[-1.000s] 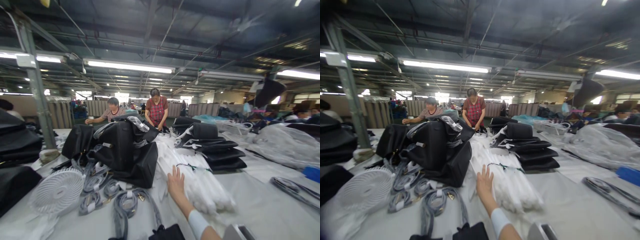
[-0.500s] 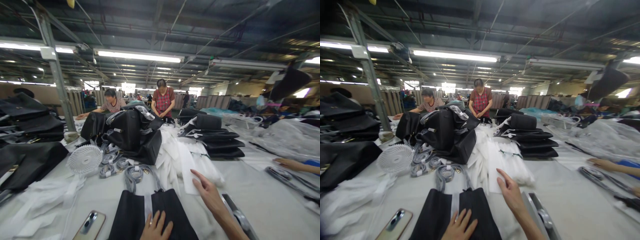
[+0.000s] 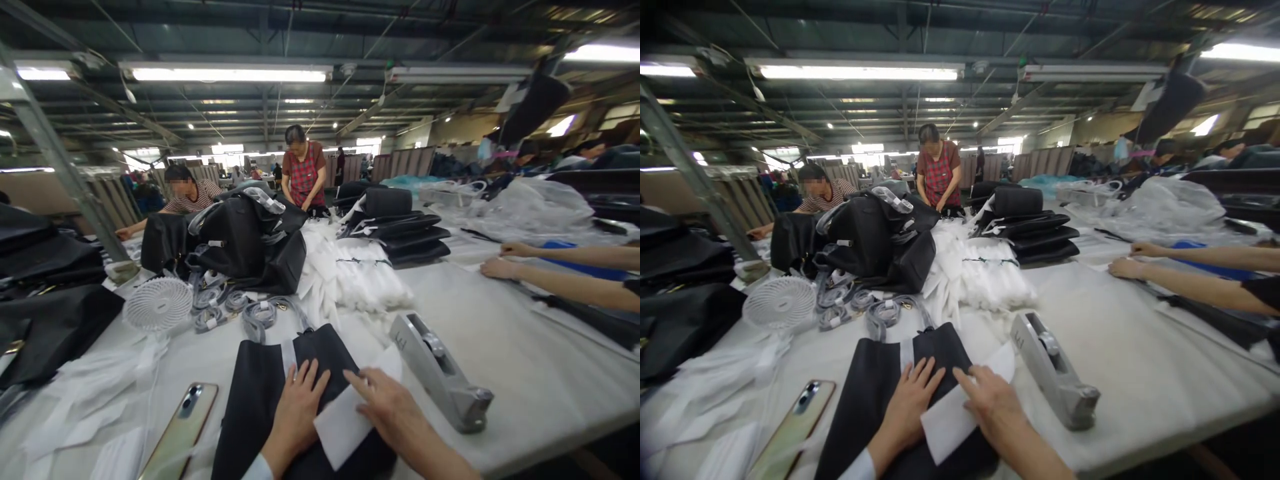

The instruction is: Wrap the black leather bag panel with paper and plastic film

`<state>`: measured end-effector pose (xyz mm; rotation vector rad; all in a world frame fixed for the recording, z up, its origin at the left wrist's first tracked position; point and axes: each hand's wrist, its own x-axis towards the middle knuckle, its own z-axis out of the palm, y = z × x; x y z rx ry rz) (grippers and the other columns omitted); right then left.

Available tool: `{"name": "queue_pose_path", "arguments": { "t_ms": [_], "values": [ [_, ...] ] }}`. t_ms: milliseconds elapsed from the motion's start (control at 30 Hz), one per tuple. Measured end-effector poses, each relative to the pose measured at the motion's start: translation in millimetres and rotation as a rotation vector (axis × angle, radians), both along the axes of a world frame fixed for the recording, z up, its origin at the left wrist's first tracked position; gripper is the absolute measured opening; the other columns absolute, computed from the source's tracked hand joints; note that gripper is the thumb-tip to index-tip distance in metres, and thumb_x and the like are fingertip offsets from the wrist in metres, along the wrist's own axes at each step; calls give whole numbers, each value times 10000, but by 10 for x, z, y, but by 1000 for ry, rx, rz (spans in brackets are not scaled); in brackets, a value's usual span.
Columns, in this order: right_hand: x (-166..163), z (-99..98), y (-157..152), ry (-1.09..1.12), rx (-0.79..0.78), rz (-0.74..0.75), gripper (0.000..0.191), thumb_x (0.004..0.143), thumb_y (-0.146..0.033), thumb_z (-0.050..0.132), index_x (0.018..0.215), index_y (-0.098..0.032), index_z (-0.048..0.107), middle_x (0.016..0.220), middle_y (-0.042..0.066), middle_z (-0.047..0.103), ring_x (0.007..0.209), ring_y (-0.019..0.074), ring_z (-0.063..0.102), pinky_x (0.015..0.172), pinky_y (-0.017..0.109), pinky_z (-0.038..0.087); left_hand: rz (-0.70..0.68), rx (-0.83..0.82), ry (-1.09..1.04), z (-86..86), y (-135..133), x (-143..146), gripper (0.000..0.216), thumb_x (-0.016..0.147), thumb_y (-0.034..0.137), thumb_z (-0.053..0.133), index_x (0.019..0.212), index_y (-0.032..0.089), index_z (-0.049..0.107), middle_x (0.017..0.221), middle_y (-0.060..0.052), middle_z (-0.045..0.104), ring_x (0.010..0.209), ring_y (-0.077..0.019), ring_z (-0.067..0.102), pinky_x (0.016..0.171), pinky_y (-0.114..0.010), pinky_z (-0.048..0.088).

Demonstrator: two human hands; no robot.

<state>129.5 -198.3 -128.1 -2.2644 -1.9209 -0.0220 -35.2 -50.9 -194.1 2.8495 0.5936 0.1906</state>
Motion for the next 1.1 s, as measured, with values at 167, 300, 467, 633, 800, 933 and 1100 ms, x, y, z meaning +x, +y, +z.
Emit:
{"name": "queue_pose_path", "arguments": {
  "t_ms": [167,300,467,633,800,933,1100],
  "values": [
    [519,119,53,65,-124,-21,615,682,-431,791,1238,-243,606,1260,154,603,1245,414,464,1051,678,200,13,1,5,45,-23,2,563,938,543,363,1446,299,368,1504,-112,375,1384,-326,333,1133,-567,248],
    [612,-80,-90,273,3,-172,390,660,-543,764,809,-197,662,857,78,672,891,308,625,931,481,412,-8,16,31,20,-23,12,562,927,515,405,1451,317,353,1534,-94,323,1403,-322,295,1136,-559,245],
    [826,-228,-352,500,209,-561,401,877,-568,430,739,-221,578,729,63,648,711,241,624,679,371,483,-18,46,107,80,-21,57,542,946,490,364,1449,286,363,1529,-115,327,1371,-344,347,1087,-599,301],
    [890,-264,-444,1049,402,-488,387,799,-443,533,1061,-167,604,1027,97,700,954,257,649,814,362,514,-75,-23,170,345,133,310,597,820,383,624,1373,234,453,1446,-169,420,1215,-379,511,953,-555,455],
    [663,-316,-295,990,367,-497,341,832,-461,492,1004,-191,607,940,71,702,861,240,645,744,343,491,-321,-227,120,483,373,754,889,711,386,770,1453,286,291,1579,-140,133,1246,-306,511,972,-389,479],
    [572,-452,-238,784,234,-536,221,839,-397,442,795,-207,547,725,23,618,694,207,589,656,326,435,-411,-144,170,511,442,957,768,590,511,834,1246,274,511,1368,-87,454,1010,-275,638,865,-376,533],
    [577,-452,-232,752,282,-668,91,794,-299,416,774,-232,476,657,-12,543,628,175,531,625,298,400,-288,80,-154,170,384,750,373,736,461,732,937,226,522,1042,-33,533,776,-184,630,621,-287,553]
  ]
}}
